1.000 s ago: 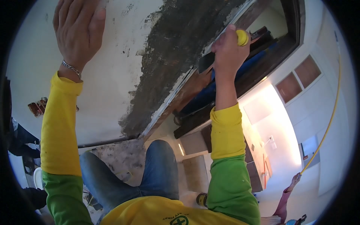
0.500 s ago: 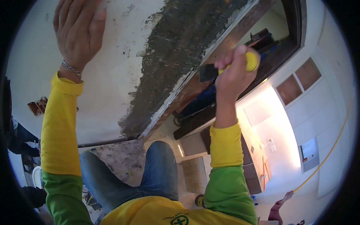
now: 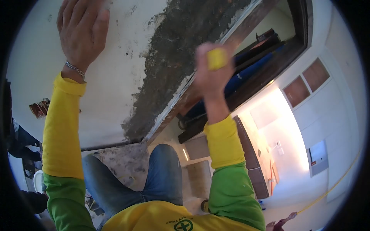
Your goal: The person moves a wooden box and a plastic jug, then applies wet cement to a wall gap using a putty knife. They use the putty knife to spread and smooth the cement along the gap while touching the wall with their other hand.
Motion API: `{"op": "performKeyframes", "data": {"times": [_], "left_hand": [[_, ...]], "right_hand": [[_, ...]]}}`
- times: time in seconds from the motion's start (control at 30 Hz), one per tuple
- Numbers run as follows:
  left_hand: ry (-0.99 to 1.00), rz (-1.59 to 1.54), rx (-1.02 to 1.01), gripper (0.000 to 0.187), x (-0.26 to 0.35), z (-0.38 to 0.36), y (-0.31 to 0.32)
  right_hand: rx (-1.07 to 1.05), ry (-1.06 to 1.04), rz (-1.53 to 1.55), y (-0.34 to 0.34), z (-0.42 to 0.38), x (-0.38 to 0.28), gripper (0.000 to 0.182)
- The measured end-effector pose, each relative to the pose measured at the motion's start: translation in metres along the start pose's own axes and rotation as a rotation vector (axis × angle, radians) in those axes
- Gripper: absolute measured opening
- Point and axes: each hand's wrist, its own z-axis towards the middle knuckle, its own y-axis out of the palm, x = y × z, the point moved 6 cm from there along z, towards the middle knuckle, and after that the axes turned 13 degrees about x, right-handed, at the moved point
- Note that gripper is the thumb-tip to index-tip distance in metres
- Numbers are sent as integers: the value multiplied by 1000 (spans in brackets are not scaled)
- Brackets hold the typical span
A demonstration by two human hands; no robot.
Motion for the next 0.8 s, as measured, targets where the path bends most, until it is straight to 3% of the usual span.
{"op": "performKeyframes", "data": {"times": [0.03, 0.07, 0.1, 0.13, 0.2, 0.27, 0.4, 0.5, 0.53, 0.57, 0.6, 0.63, 0.7, 0.77, 0.8], "left_hand": [[2, 4, 4, 34, -1, 2, -3], [-10, -16, -24, 34, 0, 3, -3], [-24, -33, -48, 34, 1, 3, -3], [-22, -30, -39, 34, 0, 5, -4], [-36, -29, -68, 34, 0, 4, -4], [-30, -27, -64, 33, 0, 4, -3], [-25, 6, -68, 33, 2, 3, -3], [20, 55, -138, 33, 2, 5, -3], [21, 56, -141, 33, 10, 5, 22], [-157, -268, 447, 33, 15, 9, 35], [-160, -271, 444, 33, 16, 9, 36], [-335, -589, 1038, 33, -3, -9, 11], [45, 63, -120, 33, 4, 6, -4], [39, 75, -114, 33, 3, 7, -4], [36, 73, -128, 33, 3, 5, -3]], "right_hand": [[-134, 142, 133, 13, -29, -15, 14], [-237, -174, 181, 24, -53, -41, 19], [-438, -102, 268, 34, -81, -48, 18], [-437, 3, 290, 33, -90, -54, 17], [-106, 280, 337, 12, -92, -30, 14], [62, 332, 363, -1, -51, -16, 9], [180, 374, 300, -15, 31, -16, 17], [224, 330, 393, -14, 51, -20, 20], [245, 319, 236, -15, 45, -12, 19], [264, 308, 78, -15, 36, -2, 19], [195, 380, 300, -5, 20, 16, 16], [169, 382, 342, -4, 20, 16, 15], [159, 388, 370, -13, 21, 13, 14], [357, 492, 299, -21, 38, 12, 15], [320, 375, 390, -23, 48, -5, 15]]}}
